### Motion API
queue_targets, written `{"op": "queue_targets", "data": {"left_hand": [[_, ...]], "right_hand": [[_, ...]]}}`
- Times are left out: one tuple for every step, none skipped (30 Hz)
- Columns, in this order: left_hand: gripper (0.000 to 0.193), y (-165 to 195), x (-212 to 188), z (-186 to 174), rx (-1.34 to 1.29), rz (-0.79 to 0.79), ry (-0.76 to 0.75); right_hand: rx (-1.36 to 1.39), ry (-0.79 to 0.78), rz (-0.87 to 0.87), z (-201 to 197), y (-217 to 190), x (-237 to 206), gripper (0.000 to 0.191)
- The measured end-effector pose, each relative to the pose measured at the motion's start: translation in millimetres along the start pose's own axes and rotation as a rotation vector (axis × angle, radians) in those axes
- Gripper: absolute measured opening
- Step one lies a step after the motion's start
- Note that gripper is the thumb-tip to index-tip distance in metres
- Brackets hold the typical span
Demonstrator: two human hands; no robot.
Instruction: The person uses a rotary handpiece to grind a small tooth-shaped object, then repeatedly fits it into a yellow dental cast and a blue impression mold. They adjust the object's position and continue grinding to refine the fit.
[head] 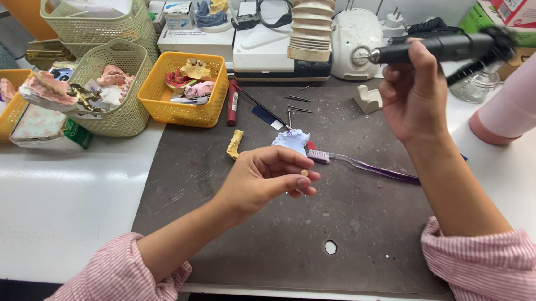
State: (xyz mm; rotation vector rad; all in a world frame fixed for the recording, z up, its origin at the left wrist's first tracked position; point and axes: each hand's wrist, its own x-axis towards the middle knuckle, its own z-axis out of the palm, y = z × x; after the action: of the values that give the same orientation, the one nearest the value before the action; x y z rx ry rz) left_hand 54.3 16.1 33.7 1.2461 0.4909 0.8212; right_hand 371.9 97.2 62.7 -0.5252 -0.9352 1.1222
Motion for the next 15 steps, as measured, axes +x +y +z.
{"op": "queue_targets", "data": {"left_hand": [[0.020, -1, -1, 4, -0.001, 0.027, -0.002], [0.018, -4, -4, 8, -0.003, 0.053, -0.003], [0.017, -8, -5, 10, -0.005, 0.079, -0.006], [0.016, -13, -7, 12, -0.011, 0.082, -0.001], [0.016, -17, -7, 12, -0.015, 0.090, 0.009], [0.015, -21, -5, 9, -0.017, 0.100, 0.018], [0.015, -26, -1, 6, -0.034, 0.098, 0.018], [0.015, -31, 0, 3, -0.055, 0.086, 0.021], [0.016, -36, -1, 1, -0.078, 0.066, 0.026], [0.016, -41, -1, -1, -0.090, 0.055, 0.042], [0.017, -45, -1, -3, -0.101, 0.043, 0.057], [0.018, -49, 0, -6, -0.113, 0.027, 0.070], [0.018, -52, -1, -7, -0.102, 0.018, 0.113], [0.018, -55, -3, -8, -0.089, 0.007, 0.152], [0.018, -57, -3, -8, -0.074, -0.003, 0.188]], "right_hand": [[0.020, -0.067, -0.022, 8, -8, -14, 0.029], [0.040, -0.133, -0.043, 14, -14, -31, 0.028], [0.060, -0.199, -0.064, 21, -16, -49, 0.030], [0.096, -0.242, -0.057, 26, -18, -69, 0.029], [0.165, -0.272, -0.031, 30, -16, -84, 0.027], [0.232, -0.301, -0.003, 33, -14, -100, 0.025], [0.270, -0.308, 0.026, 36, -10, -114, 0.024], [0.307, -0.313, 0.057, 37, -5, -127, 0.027], [0.287, -0.315, 0.071, 38, 0, -137, 0.036], [0.201, -0.296, 0.078, 38, 6, -142, 0.036], [0.116, -0.276, 0.082, 38, 11, -147, 0.036], [0.031, -0.252, 0.087, 38, 16, -148, 0.037], [-0.075, -0.249, 0.046, 37, 21, -150, 0.034], [-0.181, -0.243, 0.005, 37, 26, -151, 0.031], [-0.289, -0.235, -0.040, 36, 29, -152, 0.029]]}}
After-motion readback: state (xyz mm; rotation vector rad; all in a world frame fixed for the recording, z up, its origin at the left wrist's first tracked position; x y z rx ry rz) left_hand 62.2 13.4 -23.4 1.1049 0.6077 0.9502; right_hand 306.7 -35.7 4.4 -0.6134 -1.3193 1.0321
